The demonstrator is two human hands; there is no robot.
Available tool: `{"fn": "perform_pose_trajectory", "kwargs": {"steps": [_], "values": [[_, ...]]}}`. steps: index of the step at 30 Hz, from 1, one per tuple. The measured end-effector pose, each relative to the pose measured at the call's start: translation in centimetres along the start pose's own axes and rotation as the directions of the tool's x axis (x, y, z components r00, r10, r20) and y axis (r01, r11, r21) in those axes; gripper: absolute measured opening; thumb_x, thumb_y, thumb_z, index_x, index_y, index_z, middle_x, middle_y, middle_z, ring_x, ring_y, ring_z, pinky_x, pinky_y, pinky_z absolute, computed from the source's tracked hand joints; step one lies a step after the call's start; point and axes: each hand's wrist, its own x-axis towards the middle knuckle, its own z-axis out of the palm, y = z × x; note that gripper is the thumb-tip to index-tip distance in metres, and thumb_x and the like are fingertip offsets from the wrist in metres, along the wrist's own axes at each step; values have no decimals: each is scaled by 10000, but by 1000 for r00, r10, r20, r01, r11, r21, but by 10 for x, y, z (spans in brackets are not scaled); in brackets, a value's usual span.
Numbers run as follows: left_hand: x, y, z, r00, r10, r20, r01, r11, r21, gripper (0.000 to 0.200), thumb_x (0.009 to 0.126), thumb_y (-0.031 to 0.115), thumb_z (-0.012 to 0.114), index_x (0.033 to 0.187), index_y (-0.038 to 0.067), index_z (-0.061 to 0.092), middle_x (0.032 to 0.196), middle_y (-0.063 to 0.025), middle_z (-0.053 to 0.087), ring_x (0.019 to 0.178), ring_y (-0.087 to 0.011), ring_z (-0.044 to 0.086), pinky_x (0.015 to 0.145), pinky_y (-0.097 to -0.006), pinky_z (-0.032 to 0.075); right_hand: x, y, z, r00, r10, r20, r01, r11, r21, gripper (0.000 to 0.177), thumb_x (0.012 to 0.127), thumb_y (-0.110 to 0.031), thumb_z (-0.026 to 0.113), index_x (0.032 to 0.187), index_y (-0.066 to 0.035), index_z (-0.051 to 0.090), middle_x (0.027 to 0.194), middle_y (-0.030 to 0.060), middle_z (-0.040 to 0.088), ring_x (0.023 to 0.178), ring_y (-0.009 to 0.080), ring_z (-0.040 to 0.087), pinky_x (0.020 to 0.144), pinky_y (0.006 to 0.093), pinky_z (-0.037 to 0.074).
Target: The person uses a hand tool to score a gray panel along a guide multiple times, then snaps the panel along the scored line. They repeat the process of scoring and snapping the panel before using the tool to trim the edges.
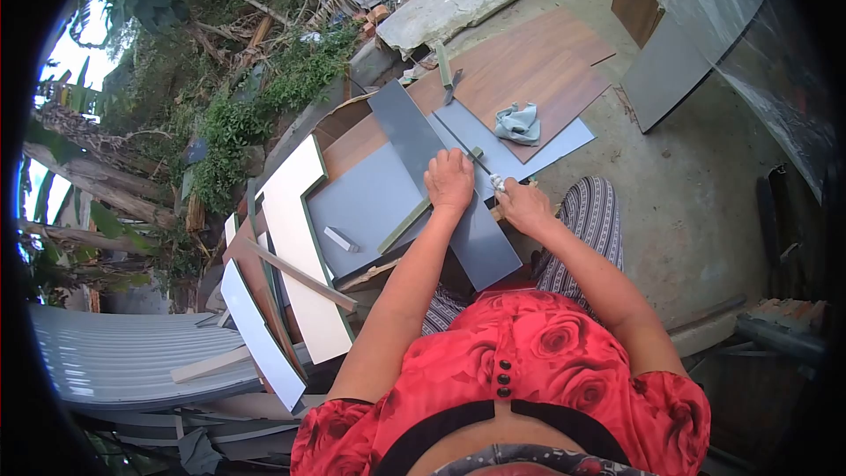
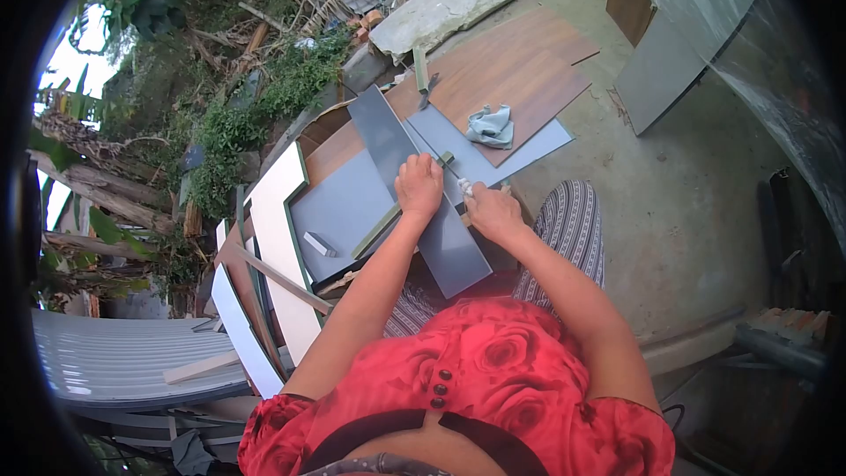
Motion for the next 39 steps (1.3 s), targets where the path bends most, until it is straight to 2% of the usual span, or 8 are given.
{"fn": "perform_pose_trajectory", "kwargs": {"steps": [3, 6, 11, 19, 22, 29, 36, 39], "values": [[0, 0, 1, 1000, -5, 3, 5, 1000, 4, 109, 820, 233, 547, 853, 129, 548, 869, -60, 528, 842, -273, 533, 695, -438, 426, -3, 2, 1, 1000, -27, -15, 27, 1000, 5, 283, 900, -291, 474, 925, -13, 521, 731, 234, 616, 735, 430, 602, 673, 528, 452], [0, 1, 0, 1000, -12, -8, 12, 1000, -9, 117, 828, 231, 535, 845, 116, 538, 863, -69, 526, 833, -284, 535, 689, -444, 426, -48, 14, -10, 1000, -5, 12, 5, 1000, -28, 282, 901, -289, 473, 923, -10, 504, 708, 234, 610, 718, 429, 603, 665, 530, 451], [-1, 0, 0, 1000, -14, 6, 15, 1000, -19, 116, 825, 236, 542, 852, 124, 550, 871, -63, 527, 844, -275, 533, 703, -440, 423, -89, 25, -17, 992, 88, 91, -88, 996, -8, 273, 906, -295, 471, 925, -23, 470, 708, 234, 610, 719, 429, 604, 666, 535, 448], [0, 0, 1, 1000, -27, 9, 27, 1000, -9, 124, 826, 242, 543, 851, 120, 550, 879, -64, 527, 852, -274, 535, 706, -444, 425, 11, -8, 2, 1000, 14, 2, -14, 1000, -6, 292, 899, -293, 477, 940, -8, 525, 793, 239, 622, 781, 406, 614, 694, 507, 464], [0, 1, 1, 999, -31, 18, 31, 1000, -2, 124, 825, 241, 545, 852, 120, 551, 878, -66, 530, 847, -275, 538, 699, -445, 427, -9, 3, -3, 1000, -20, 3, 20, 1000, -19, 288, 898, -293, 480, 937, -11, 521, 753, 239, 617, 755, 412, 612, 684, 513, 463], [-1, -1, 2, 1000, -11, -5, 11, 1000, -16, 124, 822, 239, 550, 850, 118, 551, 868, -71, 532, 831, -282, 540, 690, -448, 428, -94, 29, -14, 996, 71, 57, -72, 997, 13, 258, 896, -276, 501, 898, -24, 446, 691, 234, 602, 707, 427, 598, 651, 539, 443], [0, 0, 0, 1000, 0, 12, 0, 1000, -1, 125, 825, 240, 548, 854, 119, 550, 874, -68, 531, 842, -281, 536, 697, -445, 429, 1, -2, -2, 1000, -1, 6, 1, 1000, -6, 284, 903, -296, 469, 913, -14, 502, 758, 243, 614, 755, 425, 602, 672, 530, 452], [0, 0, -2, 1000, -1, 5, 1, 1000, -8, 122, 827, 234, 540, 856, 116, 538, 872, -70, 528, 842, -287, 538, 701, -446, 430, 4, -3, -2, 1000, -19, 5, 19, 1000, -9, 297, 905, -299, 465, 930, -6, 508, 756, 243, 615, 758, 424, 605, 678, 526, 457]]}}
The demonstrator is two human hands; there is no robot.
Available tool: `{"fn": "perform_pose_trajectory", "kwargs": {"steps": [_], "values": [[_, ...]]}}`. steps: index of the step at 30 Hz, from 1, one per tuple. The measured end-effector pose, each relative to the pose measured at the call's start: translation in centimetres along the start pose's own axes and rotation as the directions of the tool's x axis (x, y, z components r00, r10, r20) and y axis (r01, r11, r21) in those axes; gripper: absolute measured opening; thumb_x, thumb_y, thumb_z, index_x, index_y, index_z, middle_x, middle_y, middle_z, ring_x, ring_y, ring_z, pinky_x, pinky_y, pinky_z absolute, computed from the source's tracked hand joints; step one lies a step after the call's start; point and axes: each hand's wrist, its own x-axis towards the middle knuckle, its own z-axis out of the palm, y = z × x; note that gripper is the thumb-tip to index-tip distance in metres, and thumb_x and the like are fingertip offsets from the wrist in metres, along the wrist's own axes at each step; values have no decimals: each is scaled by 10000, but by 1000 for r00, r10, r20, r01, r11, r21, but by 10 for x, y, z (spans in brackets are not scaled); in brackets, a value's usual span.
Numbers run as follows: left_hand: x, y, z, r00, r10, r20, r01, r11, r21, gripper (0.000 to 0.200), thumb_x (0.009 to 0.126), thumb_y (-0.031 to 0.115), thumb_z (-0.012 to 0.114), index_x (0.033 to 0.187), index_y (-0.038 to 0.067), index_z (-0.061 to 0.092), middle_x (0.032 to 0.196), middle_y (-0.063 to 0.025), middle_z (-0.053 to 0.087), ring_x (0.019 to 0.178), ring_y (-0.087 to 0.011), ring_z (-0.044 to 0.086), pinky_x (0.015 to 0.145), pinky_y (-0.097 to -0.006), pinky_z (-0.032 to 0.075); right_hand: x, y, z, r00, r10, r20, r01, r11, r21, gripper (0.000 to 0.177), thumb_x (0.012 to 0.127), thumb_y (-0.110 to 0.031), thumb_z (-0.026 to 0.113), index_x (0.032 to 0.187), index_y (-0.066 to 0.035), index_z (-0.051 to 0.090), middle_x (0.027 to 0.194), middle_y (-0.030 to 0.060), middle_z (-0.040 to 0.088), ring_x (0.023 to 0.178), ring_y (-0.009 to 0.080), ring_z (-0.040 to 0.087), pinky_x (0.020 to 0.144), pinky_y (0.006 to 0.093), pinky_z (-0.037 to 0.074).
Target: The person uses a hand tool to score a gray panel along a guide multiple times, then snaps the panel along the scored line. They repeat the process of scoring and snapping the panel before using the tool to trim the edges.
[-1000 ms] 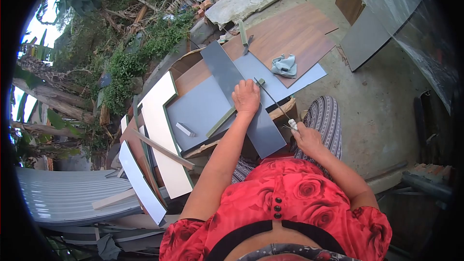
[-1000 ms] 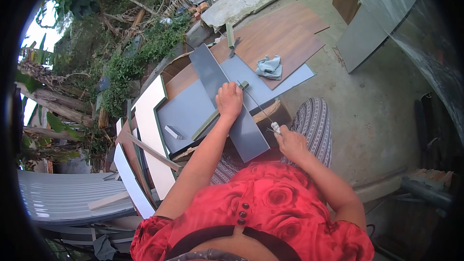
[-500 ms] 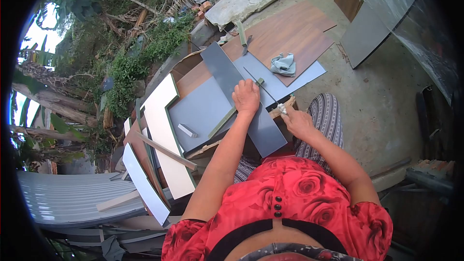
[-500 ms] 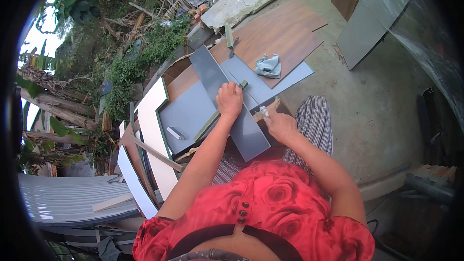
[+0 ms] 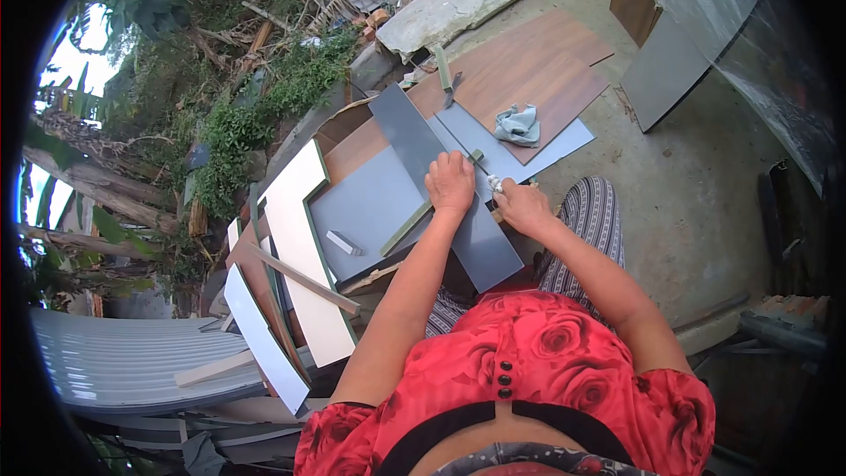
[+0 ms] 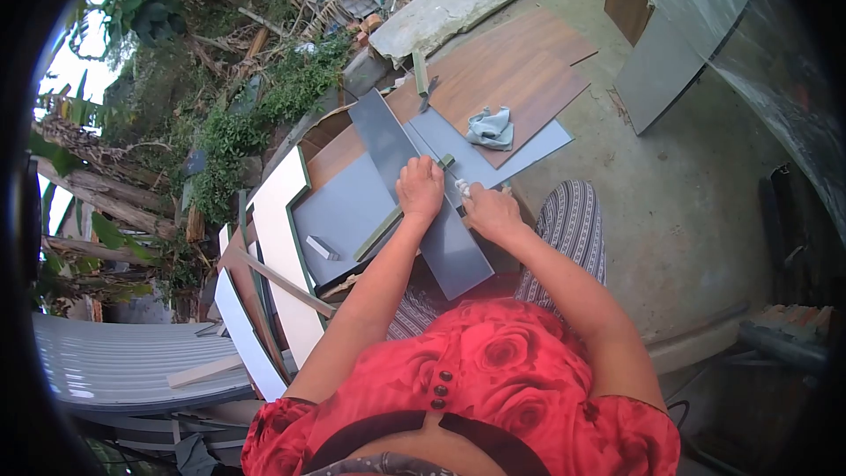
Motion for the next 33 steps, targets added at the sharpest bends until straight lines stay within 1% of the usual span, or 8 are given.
{"fn": "perform_pose_trajectory", "kwargs": {"steps": [6, 9, 16, 20, 22, 25, 27, 33], "values": [[0, 0, 0, 1000, -15, -5, 15, 1000, -3, 121, 830, 228, 530, 849, 109, 532, 860, -75, 526, 830, -291, 541, 690, -445, 432, -80, 29, -8, 998, 56, 37, -56, 998, 6, 257, 903, -279, 490, 903, -24, 457, 693, 240, 605, 704, 427, 604, 641, 527, 457], [1, 0, 3, 1000, -15, 7, 15, 1000, 3, 121, 824, 233, 539, 849, 115, 543, 864, -69, 528, 831, -283, 538, 690, -440, 431, -97, 27, -13, 994, 90, 60, -90, 996, -2, 251, 900, -270, 497, 878, -27, 437, 697, 242, 605, 691, 435, 599, 628, 529, 455], [0, 0, 0, 1000, -13, 10, 13, 1000, -10, 124, 815, 238, 554, 855, 122, 547, 874, -63, 523, 846, -275, 530, 702, -439, 421, -6, 2, -1, 1000, 14, 1, -14, 1000, 20, 282, 899, -288, 476, 937, -8, 493, 735, 244, 614, 756, 426, 606, 691, 525, 457], [1, 3, -3, 1000, -3, -13, 2, 1000, -5, 120, 835, 224, 526, 834, 104, 537, 854, -76, 531, 828, -295, 545, 684, -448, 433, -9, 5, 1, 1000, -11, -7, 11, 1000, 0, 280, 897, -282, 481, 947, -6, 496, 721, 236, 615, 731, 425, 607, 678, 526, 460], [0, 2, -2, 1000, -10, -5, 10, 1000, -5, 118, 837, 224, 527, 840, 107, 538, 853, -76, 531, 826, -295, 546, 683, -446, 434, -38, 16, -4, 1000, 17, 25, -16, 999, -29, 269, 901, -280, 478, 932, -13, 482, 693, 229, 610, 701, 429, 604, 657, 529, 458], [0, 2, -1, 1000, -2, -27, 2, 1000, -11, 116, 837, 224, 528, 839, 109, 538, 847, -73, 530, 818, -293, 545, 680, -444, 435, -86, 28, -11, 998, 55, 27, -56, 998, 18, 263, 904, -281, 477, 914, -19, 460, 680, 232, 606, 683, 435, 600, 642, 532, 453], [1, 0, 1, 1000, -12, 5, 12, 1000, -14, 119, 825, 232, 541, 850, 115, 544, 865, -69, 527, 835, -284, 536, 692, -441, 427, -101, 31, -13, 992, 92, 87, -94, 995, 18, 264, 906, -285, 476, 903, -23, 439, 691, 240, 605, 694, 438, 599, 638, 533, 449], [0, -2, 3, 1000, -11, 14, 11, 1000, -12, 127, 812, 241, 553, 857, 122, 549, 879, -65, 525, 851, -275, 529, 700, -439, 421, -25, 7, -3, 1000, 22, 0, -22, 1000, 7, 278, 901, -293, 474, 903, -16, 485, 710, 247, 603, 731, 431, 599, 663, 534, 445]]}}
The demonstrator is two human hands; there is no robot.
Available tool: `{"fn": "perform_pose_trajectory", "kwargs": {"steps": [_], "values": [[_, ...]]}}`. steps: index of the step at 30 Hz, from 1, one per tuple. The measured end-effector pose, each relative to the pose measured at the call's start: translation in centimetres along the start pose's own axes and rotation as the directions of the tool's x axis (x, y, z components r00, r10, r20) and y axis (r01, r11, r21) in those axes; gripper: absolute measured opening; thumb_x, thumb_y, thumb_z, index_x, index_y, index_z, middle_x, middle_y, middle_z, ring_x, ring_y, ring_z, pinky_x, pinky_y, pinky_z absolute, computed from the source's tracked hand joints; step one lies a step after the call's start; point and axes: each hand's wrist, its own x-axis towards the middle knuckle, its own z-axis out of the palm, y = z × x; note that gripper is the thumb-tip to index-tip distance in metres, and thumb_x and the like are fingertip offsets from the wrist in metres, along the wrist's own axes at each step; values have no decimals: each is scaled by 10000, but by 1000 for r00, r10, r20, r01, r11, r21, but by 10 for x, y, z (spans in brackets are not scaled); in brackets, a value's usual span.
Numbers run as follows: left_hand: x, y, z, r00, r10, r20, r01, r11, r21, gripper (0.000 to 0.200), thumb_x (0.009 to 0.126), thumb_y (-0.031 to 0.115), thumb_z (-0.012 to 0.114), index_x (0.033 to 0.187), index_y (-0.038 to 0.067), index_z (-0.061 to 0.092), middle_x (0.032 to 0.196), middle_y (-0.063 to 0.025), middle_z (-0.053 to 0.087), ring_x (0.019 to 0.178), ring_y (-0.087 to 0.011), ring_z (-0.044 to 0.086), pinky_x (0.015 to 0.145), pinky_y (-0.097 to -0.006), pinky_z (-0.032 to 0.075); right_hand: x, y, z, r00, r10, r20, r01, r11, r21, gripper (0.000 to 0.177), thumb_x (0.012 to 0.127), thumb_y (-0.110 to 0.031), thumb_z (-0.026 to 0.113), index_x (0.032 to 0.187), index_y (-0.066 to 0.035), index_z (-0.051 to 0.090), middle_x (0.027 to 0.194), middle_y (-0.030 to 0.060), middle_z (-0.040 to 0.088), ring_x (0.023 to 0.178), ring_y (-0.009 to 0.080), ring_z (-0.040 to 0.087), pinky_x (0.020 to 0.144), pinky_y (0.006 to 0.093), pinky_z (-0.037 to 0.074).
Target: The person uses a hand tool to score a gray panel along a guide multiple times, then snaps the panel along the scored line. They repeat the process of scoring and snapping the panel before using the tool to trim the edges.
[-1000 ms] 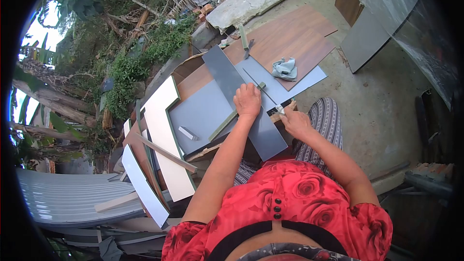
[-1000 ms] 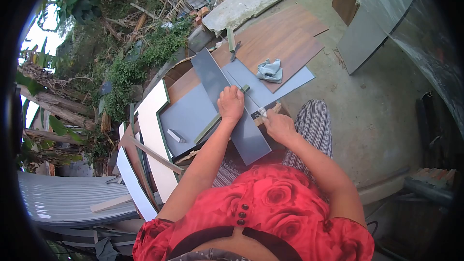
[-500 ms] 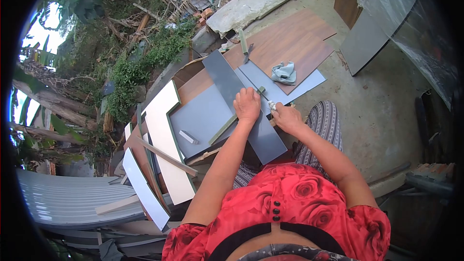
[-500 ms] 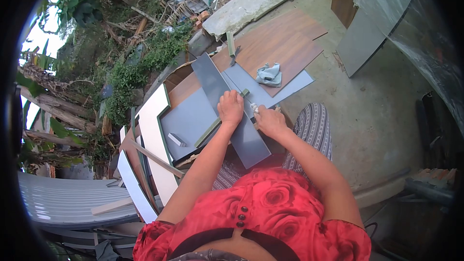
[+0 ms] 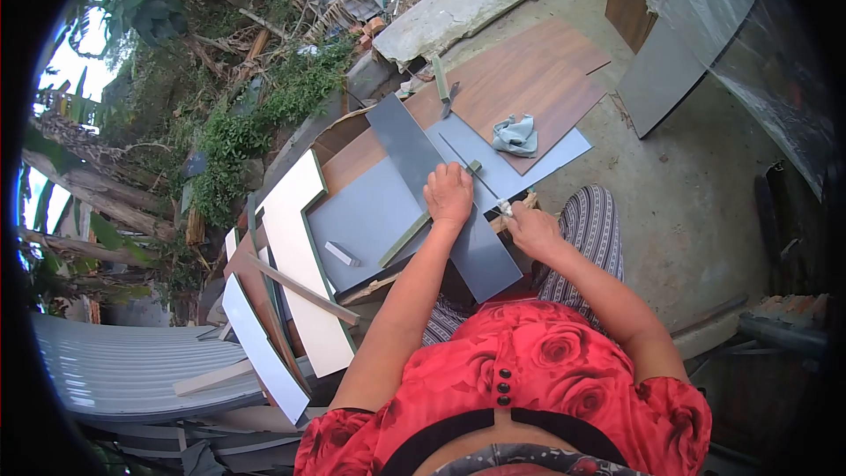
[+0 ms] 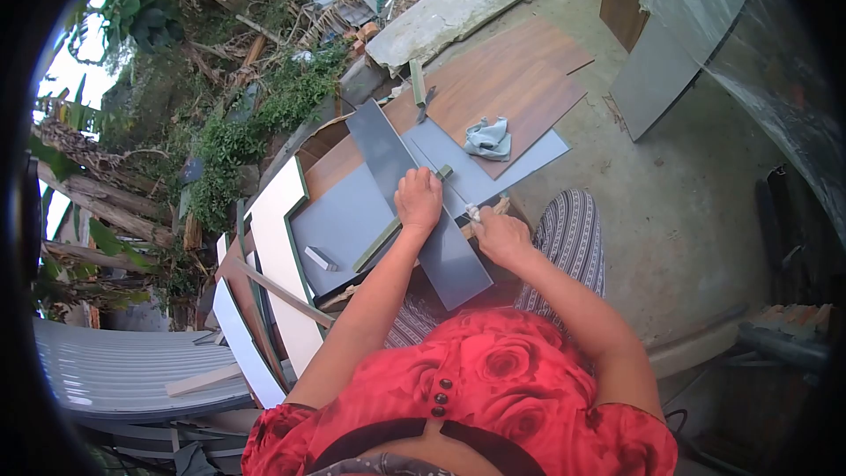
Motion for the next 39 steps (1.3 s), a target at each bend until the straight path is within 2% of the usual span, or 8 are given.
{"fn": "perform_pose_trajectory", "kwargs": {"steps": [5, 7, 12, 16, 26, 29, 31, 39], "values": [[0, 3, -3, 1000, 4, -8, -4, 1000, 28, 118, 836, 229, 531, 848, 111, 531, 858, -73, 524, 827, -288, 542, 683, -444, 434, 27, -4, 9, 998, -51, -44, 51, 999, 6, 291, 899, -309, 472, 909, -18, 479, 694, 245, 595, 719, 433, 595, 646, 533, 442], [0, 3, -4, 1000, 3, -9, -3, 1000, 24, 121, 835, 231, 531, 849, 110, 532, 859, -74, 525, 825, -289, 540, 685, -447, 433, 3, 2, 2, 1000, -2, 21, 4, 998, -62, 270, 902, -284, 478, 902, -14, 479, 716, 240, 613, 714, 423, 610, 663, 526, 461], [0, 3, -6, 1000, 1, -5, -1, 1000, 5, 128, 837, 233, 529, 858, 107, 534, 861, -78, 525, 830, -290, 541, 689, -446, 433, -75, 22, -11, 995, 69, 74, -70, 998, 3, 255, 902, -272, 494, 887, -20, 454, 687, 239, 605, 681, 428, 601, 639, 525, 455], [3, 1, 1, 998, -58, -9, 58, 998, -4, 131, 836, 244, 540, 867, 117, 547, 873, -68, 527, 839, -281, 532, 702, -441, 426, -65, 21, -10, 996, 70, 49, -68, 997, -33, 246, 898, -264, 503, 890, -23, 455, 676, 237, 600, 674, 427, 598, 628, 527, 449], [7, -6, 2, 998, -61, -15, 61, 998, 27, 138, 853, 247, 527, 887, 114, 538, 874, -77, 526, 842, -283, 533, 709, -442, 424, -61, 19, -18, 1000, 4, 28, -4, 1000, 23, 269, 903, -288, 511, 884, -26, 454, 657, 220, 592, 666, 428, 589, 604, 525, 442], [6, -4, 1, 999, -38, -18, 38, 999, 23, 136, 845, 245, 531, 882, 114, 532, 874, -73, 527, 843, -279, 532, 706, -440, 420, -64, 18, -16, 999, 20, 31, -21, 1000, 11, 274, 906, -293, 509, 879, -26, 454, 660, 223, 594, 670, 430, 591, 606, 524, 445], [2, -4, -3, 998, 58, 6, -58, 998, -15, 132, 834, 242, 539, 870, 116, 532, 875, -65, 529, 842, -276, 531, 704, -439, 419, -59, 16, -15, 999, 18, 37, -17, 1000, -5, 274, 907, -294, 506, 876, -27, 454, 663, 225, 595, 674, 431, 593, 609, 523, 448], [-3, 7, -4, 1000, 8, 12, -7, 1000, -15, 120, 824, 238, 547, 866, 126, 539, 877, -59, 531, 856, -268, 530, 707, -432, 419, 18, -7, 7, 1000, 2, -31, -3, 1000, -31, 285, 901, -285, 494, 944, -4, 499, 701, 233, 612, 714, 428, 606, 666, 518, 463]]}}
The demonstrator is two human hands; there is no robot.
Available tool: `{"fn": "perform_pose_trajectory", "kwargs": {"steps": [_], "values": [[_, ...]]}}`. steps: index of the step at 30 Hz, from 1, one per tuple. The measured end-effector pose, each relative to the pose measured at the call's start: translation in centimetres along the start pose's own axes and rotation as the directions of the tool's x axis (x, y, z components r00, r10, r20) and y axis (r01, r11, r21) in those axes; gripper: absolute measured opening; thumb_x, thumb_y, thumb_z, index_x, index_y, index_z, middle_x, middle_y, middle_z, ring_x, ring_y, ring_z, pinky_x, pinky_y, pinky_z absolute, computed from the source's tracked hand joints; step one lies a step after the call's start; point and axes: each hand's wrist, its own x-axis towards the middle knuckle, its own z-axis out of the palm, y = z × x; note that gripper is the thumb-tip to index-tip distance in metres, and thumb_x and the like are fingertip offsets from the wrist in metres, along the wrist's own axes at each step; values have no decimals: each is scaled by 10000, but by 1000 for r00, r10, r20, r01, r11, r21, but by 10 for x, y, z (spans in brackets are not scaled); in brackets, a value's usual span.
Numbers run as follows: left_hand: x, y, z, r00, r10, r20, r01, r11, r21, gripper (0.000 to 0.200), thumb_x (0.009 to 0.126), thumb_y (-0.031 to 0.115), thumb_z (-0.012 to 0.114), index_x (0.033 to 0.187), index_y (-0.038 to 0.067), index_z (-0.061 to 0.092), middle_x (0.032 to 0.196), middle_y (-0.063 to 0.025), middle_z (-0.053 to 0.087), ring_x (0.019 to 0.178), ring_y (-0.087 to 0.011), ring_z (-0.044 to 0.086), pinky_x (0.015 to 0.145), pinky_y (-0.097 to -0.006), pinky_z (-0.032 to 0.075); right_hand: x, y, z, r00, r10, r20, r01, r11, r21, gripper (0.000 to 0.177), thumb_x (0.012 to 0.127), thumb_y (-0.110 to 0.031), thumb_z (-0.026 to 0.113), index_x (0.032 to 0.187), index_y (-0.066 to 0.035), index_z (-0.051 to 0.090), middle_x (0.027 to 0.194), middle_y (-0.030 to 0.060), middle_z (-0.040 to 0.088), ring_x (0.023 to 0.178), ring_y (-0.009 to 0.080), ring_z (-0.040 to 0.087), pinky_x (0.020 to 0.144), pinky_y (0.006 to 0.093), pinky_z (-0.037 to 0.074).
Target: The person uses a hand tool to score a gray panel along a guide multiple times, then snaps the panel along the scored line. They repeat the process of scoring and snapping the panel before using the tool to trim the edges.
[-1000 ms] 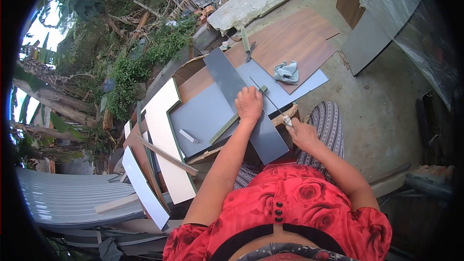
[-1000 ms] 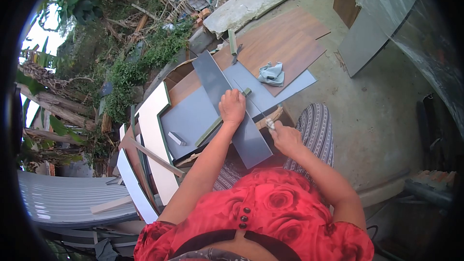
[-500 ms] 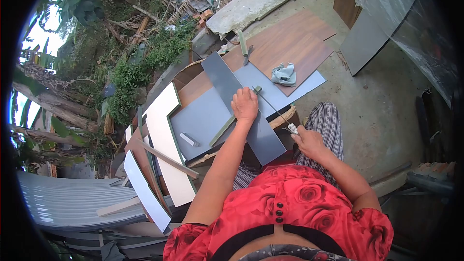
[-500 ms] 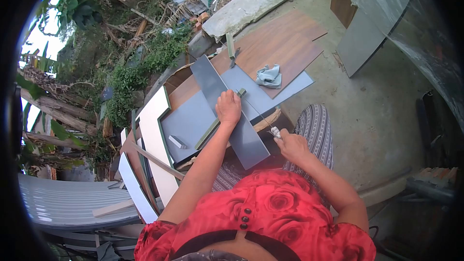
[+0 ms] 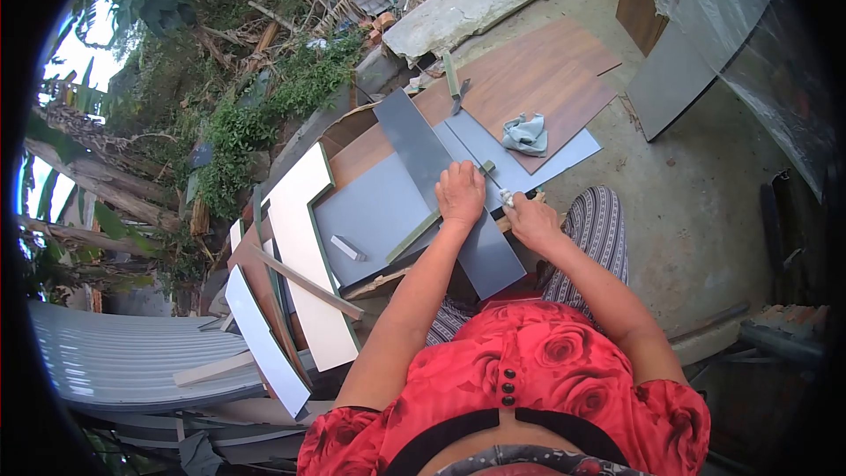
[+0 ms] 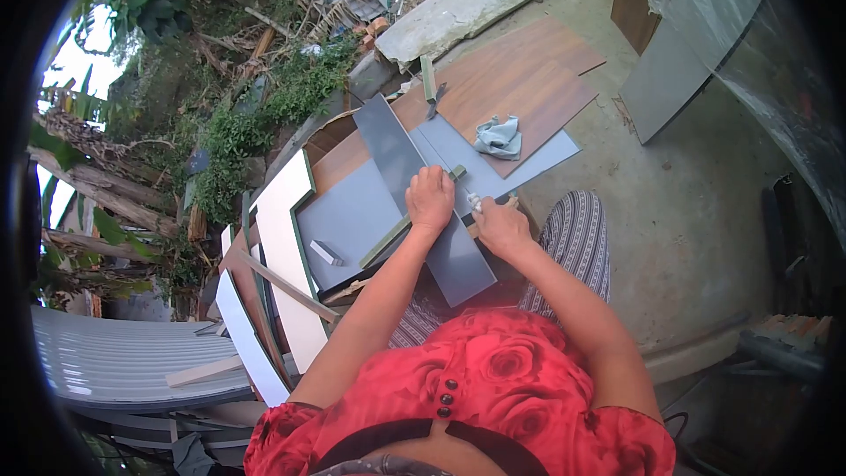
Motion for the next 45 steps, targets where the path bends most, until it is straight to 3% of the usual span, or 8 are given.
{"fn": "perform_pose_trajectory", "kwargs": {"steps": [4, 9, 18, 22, 27, 31, 40, 45], "values": [[-1, 0, -1, 1000, -5, 8, 5, 1000, 15, 122, 823, 239, 547, 872, 127, 544, 878, -58, 531, 859, -266, 529, 708, -435, 418, -10, 6, -1, 1000, -21, 12, 20, 1000, 7, 286, 898, -287, 496, 943, -4, 493, 705, 238, 611, 714, 429, 605, 663, 520, 462], [-1, 0, -2, 999, 12, -49, -13, 1000, -16, 116, 832, 221, 538, 843, 107, 526, 862, -78, 532, 822, -294, 540, 684, -446, 430, -87, 29, -19, 993, 56, 107, -57, 998, 9, 271, 898, -280, 502, 905, -13, 460, 696, 235, 609, 696, 433, 600, 638, 521, 458], [0, 1, -1, 998, 33, -47, -33, 999, 11, 113, 830, 214, 531, 852, 103, 522, 863, -86, 530, 824, -297, 541, 674, -449, 434, 6, 0, 2, 999, -30, -16, 30, 999, 11, 268, 892, -279, 508, 942, -17, 502, 714, 234, 615, 716, 424, 607, 670, 511, 469], [0, 0, 0, 1000, 15, -22, -14, 999, 29, 117, 827, 214, 532, 862, 103, 526, 861, -87, 528, 827, -300, 541, 680, -451, 435, -14, 14, -6, 998, -54, 11, 54, 998, -27, 269, 890, -282, 515, 926, -16, 489, 719, 232, 616, 716, 419, 609, 662, 516, 466], [0, 1, -1, 1000, -5, -23, 5, 1000, 7, 127, 828, 221, 534, 870, 102, 527, 871, -85, 527, 838, -299, 540, 691, -456, 434, -88, 31, -23, 988, 70, 134, -66, 997, -34, 263, 893, -273, 514, 901, -15, 458, 715, 237, 613, 719, 423, 608, 649, 519, 460], [4, -2, 3, 997, -74, -11, 74, 997, 24, 134, 828, 238, 543, 890, 119, 540, 901, -71, 527, 859, -280, 532, 714, -442, 423, -74, 25, -22, 991, 71, 112, -67, 997, -37, 265, 895, -275, 510, 896, -14, 463, 701, 241, 607, 710, 426, 605, 645, 520, 457], [7, -12, 5, 998, -55, -7, 56, 997, 47, 135, 842, 242, 531, 888, 116, 532, 891, -71, 524, 860, -280, 532, 719, -441, 423, -76, 30, -26, 997, 10, 76, -13, 999, 35, 299, 902, -316, 500, 872, -19, 477, 664, 225, 587, 687, 429, 588, 614, 529, 429], [5, -12, 5, 1000, -25, 1, 25, 999, 40, 132, 837, 243, 532, 882, 119, 531, 887, -69, 525, 856, -278, 533, 717, -438, 423, -44, 15, -17, 998, 21, 58, -21, 1000, 8, 293, 901, -295, 500, 903, -2, 496, 726, 242, 615, 731, 428, 606, 663, 515, 462]]}}
